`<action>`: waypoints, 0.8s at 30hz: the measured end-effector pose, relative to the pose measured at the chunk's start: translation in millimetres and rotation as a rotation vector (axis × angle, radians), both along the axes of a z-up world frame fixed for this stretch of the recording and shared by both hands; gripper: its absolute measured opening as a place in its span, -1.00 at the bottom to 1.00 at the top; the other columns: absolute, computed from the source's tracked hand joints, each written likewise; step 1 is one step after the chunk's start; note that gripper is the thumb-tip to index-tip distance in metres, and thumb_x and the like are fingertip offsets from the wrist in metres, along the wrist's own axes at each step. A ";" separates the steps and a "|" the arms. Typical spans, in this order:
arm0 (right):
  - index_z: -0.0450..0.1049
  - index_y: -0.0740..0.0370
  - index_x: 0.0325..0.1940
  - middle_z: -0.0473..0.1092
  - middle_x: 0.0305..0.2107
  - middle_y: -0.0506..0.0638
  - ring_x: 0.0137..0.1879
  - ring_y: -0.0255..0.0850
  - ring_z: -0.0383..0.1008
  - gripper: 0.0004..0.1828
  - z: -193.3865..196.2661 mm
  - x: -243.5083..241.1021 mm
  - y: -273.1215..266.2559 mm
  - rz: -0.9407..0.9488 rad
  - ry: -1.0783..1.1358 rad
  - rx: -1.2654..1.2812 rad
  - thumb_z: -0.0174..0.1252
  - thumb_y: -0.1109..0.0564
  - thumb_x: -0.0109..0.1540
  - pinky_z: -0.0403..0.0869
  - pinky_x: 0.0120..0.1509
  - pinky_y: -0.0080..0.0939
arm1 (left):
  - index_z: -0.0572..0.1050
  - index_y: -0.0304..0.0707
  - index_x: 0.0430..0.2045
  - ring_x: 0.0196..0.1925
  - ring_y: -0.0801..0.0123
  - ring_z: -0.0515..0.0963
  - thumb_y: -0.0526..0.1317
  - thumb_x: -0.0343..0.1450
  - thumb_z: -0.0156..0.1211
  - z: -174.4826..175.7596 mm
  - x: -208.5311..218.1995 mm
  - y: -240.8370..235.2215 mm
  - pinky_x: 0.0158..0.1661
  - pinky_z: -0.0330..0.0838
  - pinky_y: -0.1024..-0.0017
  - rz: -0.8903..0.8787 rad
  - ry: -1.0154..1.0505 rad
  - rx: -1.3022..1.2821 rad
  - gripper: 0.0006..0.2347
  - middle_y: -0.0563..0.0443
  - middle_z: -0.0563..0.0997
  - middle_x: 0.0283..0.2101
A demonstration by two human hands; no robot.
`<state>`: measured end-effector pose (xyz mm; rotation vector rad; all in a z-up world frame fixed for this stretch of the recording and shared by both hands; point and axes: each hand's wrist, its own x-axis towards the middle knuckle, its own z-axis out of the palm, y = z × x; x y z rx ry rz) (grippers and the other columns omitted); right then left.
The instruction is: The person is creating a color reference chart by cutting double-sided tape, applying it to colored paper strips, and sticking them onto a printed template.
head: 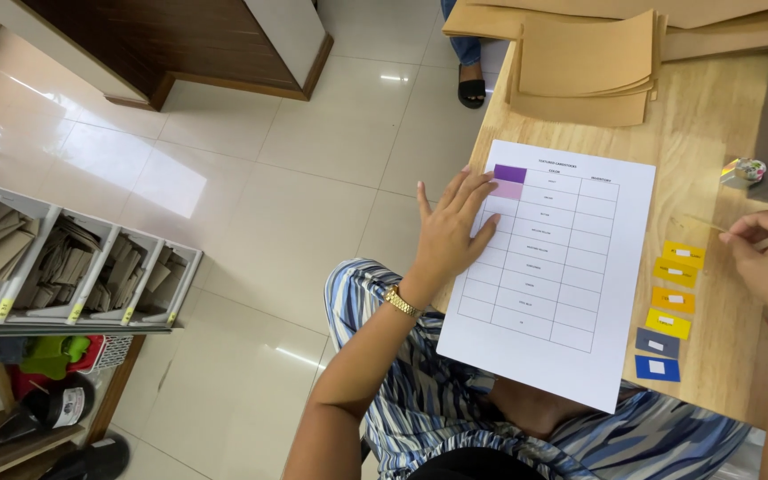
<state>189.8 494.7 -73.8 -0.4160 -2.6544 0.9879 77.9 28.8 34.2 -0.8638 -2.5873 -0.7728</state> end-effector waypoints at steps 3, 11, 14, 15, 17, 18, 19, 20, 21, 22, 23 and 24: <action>0.55 0.38 -0.04 0.44 -0.08 0.16 -0.06 -0.12 0.44 -0.91 36.1 8.8 -34.1 0.077 0.138 0.146 0.34 0.39 0.44 0.44 0.04 -0.16 | 0.36 -0.01 0.24 0.56 0.27 0.22 -0.06 0.54 0.03 19.4 16.5 10.7 0.39 -0.18 -0.51 -0.033 -0.034 0.037 -0.65 0.21 0.40 0.39; 0.46 0.47 -0.08 0.50 -0.10 0.24 0.03 -0.11 0.57 -0.83 158.0 62.7 -183.0 0.143 0.279 -0.422 0.28 0.48 0.29 0.58 0.13 -0.29 | 0.43 -0.15 0.18 0.20 0.19 0.65 -0.04 0.52 0.12 54.1 70.4 57.4 0.32 0.58 0.26 -0.582 -0.359 0.451 -0.64 -0.06 0.62 0.15; 0.43 0.56 -0.08 0.45 -0.17 0.29 0.00 -0.05 0.50 -0.84 157.7 72.5 -209.4 0.141 0.402 -0.455 0.23 0.56 0.30 0.52 0.27 -0.19 | 0.58 -0.29 -0.12 -0.12 0.25 0.66 -0.27 0.53 0.19 65.1 93.8 64.8 -0.01 0.59 0.44 -0.542 -0.503 0.689 -0.88 -0.04 0.65 -0.16; 0.43 0.56 -0.08 0.45 -0.17 0.29 0.00 -0.05 0.50 -0.84 162.0 72.8 -212.8 0.136 0.401 -0.455 0.23 0.56 0.30 0.52 0.27 -0.19 | 0.58 -0.29 -0.12 -0.12 0.25 0.66 -0.27 0.53 0.19 66.3 96.0 65.4 -0.01 0.59 0.44 -0.545 -0.507 0.688 -0.88 -0.04 0.65 -0.16; 0.49 0.53 -0.08 0.47 -0.18 0.31 -0.05 -0.01 0.49 -0.93 169.5 73.4 -220.2 0.211 0.431 -0.312 0.17 0.48 0.35 0.50 0.15 -0.14 | 0.58 -0.15 -0.02 -0.08 0.41 0.65 -0.13 0.49 0.24 67.7 101.1 65.9 -0.02 0.59 0.48 -0.474 -0.640 0.697 -0.77 0.03 0.68 0.00; 0.49 0.53 -0.08 0.47 -0.18 0.31 -0.05 -0.01 0.49 -0.93 176.0 71.4 -225.4 0.202 0.422 -0.312 0.17 0.48 0.35 0.50 0.15 -0.14 | 0.58 -0.15 -0.02 -0.08 0.41 0.65 -0.13 0.49 0.24 65.6 100.4 65.2 -0.02 0.59 0.48 -0.477 -0.652 0.697 -0.77 0.03 0.68 0.00; 0.50 0.57 -0.10 0.47 -0.19 0.33 -0.06 0.01 0.49 -0.93 182.0 69.1 -229.8 0.211 0.440 -0.286 0.17 0.52 0.35 0.48 0.08 -0.16 | 0.59 -0.23 -0.05 -0.09 0.39 0.67 -0.17 0.50 0.23 63.0 99.5 65.3 -0.02 0.60 0.49 -0.475 -0.659 0.742 -0.80 -0.04 0.68 -0.03; 0.50 0.60 -0.12 0.46 -0.19 0.35 -0.07 0.03 0.50 -0.93 187.7 70.6 -234.0 0.208 0.452 -0.260 0.18 0.56 0.34 0.47 0.00 -0.18 | 0.60 -0.30 -0.09 -0.10 0.36 0.69 -0.22 0.51 0.22 59.7 101.0 66.4 -0.03 0.61 0.51 -0.480 -0.676 0.785 -0.82 -0.11 0.69 -0.05; 0.50 0.60 -0.12 0.46 -0.19 0.35 -0.07 0.03 0.50 -0.93 190.9 70.7 -233.5 0.187 0.438 -0.258 0.18 0.56 0.34 0.47 0.00 -0.18 | 0.60 -0.30 -0.09 -0.10 0.36 0.69 -0.22 0.51 0.22 60.5 101.8 67.2 -0.03 0.61 0.51 -0.490 -0.699 0.783 -0.82 -0.11 0.69 -0.05; 0.51 0.58 -0.11 0.47 -0.18 0.33 -0.05 0.02 0.48 -0.93 194.0 70.1 -233.9 0.207 0.432 -0.239 0.17 0.54 0.34 0.46 0.07 -0.15 | 0.60 -0.31 -0.09 -0.12 0.38 0.69 -0.21 0.52 0.19 61.7 101.5 67.2 0.00 0.62 0.52 -0.470 -0.807 0.828 -0.82 -0.09 0.70 -0.13; 0.52 0.56 -0.10 0.47 -0.17 0.30 -0.03 0.02 0.47 -0.92 197.3 69.5 -234.1 0.228 0.426 -0.220 0.17 0.53 0.34 0.46 0.14 -0.13 | 0.60 -0.32 -0.08 -0.14 0.40 0.69 -0.20 0.54 0.17 63.3 101.1 67.2 0.02 0.62 0.53 -0.446 -0.916 0.870 -0.81 -0.06 0.70 -0.21; 0.52 0.56 -0.10 0.47 -0.17 0.30 -0.03 0.02 0.47 -0.92 197.0 68.4 -235.1 0.211 0.419 -0.221 0.17 0.53 0.34 0.46 0.14 -0.13 | 0.60 -0.32 -0.08 -0.14 0.40 0.69 -0.20 0.54 0.17 66.0 101.4 67.3 0.02 0.62 0.53 -0.455 -0.932 0.864 -0.81 -0.06 0.70 -0.21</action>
